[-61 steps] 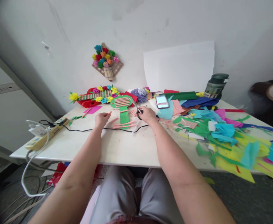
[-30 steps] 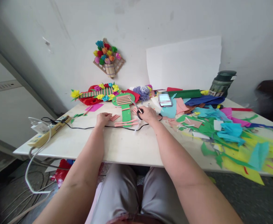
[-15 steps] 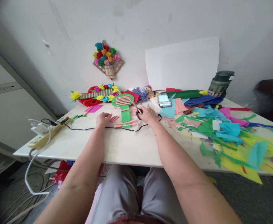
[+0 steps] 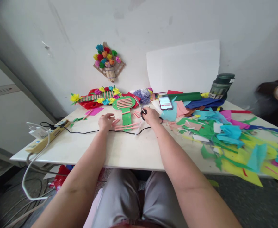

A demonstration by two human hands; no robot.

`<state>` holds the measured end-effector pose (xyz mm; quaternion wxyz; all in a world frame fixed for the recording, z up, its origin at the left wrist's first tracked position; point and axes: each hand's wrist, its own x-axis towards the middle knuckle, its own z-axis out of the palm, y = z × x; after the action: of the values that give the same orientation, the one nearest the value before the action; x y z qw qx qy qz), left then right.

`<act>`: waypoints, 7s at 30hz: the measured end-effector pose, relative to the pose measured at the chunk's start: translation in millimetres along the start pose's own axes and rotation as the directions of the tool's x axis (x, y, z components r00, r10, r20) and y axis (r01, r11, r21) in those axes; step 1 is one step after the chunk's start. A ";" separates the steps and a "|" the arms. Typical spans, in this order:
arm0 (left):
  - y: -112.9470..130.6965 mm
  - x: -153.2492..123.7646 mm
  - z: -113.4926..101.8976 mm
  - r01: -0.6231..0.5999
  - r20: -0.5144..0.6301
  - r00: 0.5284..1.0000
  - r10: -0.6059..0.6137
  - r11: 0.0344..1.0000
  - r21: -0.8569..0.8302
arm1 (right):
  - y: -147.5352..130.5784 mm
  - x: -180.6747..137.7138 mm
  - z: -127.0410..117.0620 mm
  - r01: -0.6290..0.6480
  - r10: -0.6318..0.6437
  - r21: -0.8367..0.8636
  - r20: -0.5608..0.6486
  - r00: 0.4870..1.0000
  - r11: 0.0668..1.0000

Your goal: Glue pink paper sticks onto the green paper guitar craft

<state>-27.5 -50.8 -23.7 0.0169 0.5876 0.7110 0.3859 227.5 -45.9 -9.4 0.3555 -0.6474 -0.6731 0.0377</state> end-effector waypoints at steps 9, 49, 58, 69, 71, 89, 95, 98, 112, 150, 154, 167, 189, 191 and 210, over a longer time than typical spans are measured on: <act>-12.1 4.0 -9.6 0.039 -0.111 0.992 -0.051 0.994 -0.106 | -1.2 -1.0 -1.9 -0.012 0.012 -0.009 0.004 1.000 1.000; 1.0 -8.1 -33.6 0.156 0.313 0.936 0.160 0.608 -0.779 | -2.1 -0.7 -1.7 -0.120 0.120 0.010 -0.035 0.992 0.993; 23.3 -10.8 -11.5 0.329 0.374 0.907 0.193 0.228 -0.916 | -4.3 0.6 0.8 -0.062 0.062 -0.028 -0.011 0.998 0.998; 47.3 -14.7 10.0 0.292 0.293 0.956 0.004 0.074 -0.953 | -21.2 0.1 16.5 0.105 -0.098 -0.098 0.074 0.992 0.990; 47.0 -17.3 11.9 0.275 0.277 0.961 0.006 0.097 -0.956 | -23.9 1.3 18.9 0.117 -0.107 -0.110 0.099 0.989 0.987; 43.0 -18.6 10.5 0.207 0.195 0.978 -0.072 0.250 -0.946 | -38.7 28.3 40.2 0.192 -0.125 -0.302 0.227 0.966 0.934; 44.2 -20.3 8.6 0.227 0.220 0.974 -0.058 0.163 -0.960 | -41.4 25.6 41.9 0.210 -0.144 -0.310 0.225 0.964 0.927; 44.3 -20.4 7.9 0.239 0.231 0.970 -0.068 0.151 -0.959 | -42.3 23.4 41.3 0.203 -0.138 -0.320 0.214 0.967 0.925; 44.1 -21.8 6.6 0.230 0.234 0.972 0.002 0.190 -0.954 | -36.0 21.7 36.6 0.191 -0.127 -0.279 0.232 0.964 0.941; 47.0 -26.4 16.3 0.236 0.291 0.935 0.204 0.258 -0.937 | -52.8 -12.0 20.9 -0.270 -0.191 0.847 0.391 0.900 0.458; 46.5 -25.8 13.1 0.204 0.272 0.937 0.218 0.289 -0.935 | -53.5 -14.2 16.0 -0.227 -0.213 0.862 0.352 0.911 0.453; 53.2 -31.9 2.8 0.195 0.372 0.878 0.300 0.486 -0.852 | -27.7 -1.5 13.2 -0.165 -0.143 0.884 0.249 0.958 0.437; 55.4 -35.2 4.1 0.108 0.352 0.876 0.329 0.578 -0.809 | -38.7 -9.0 4.1 -0.138 -0.162 0.926 0.205 0.965 0.351; 56.2 -34.9 2.1 0.092 0.333 0.882 0.332 0.573 -0.814 | -36.6 -7.7 4.2 -0.128 -0.173 0.922 0.202 0.964 0.366; 43.9 -25.5 3.7 0.173 0.293 0.910 0.292 0.374 -0.911 | -12.0 -2.5 -0.2 0.026 -0.485 0.734 0.420 0.767 0.678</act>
<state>18.3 -69.9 -12.3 0.4756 0.5688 0.3296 0.5845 217.3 -50.1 -4.2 0.3466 -0.3149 -0.7720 0.4298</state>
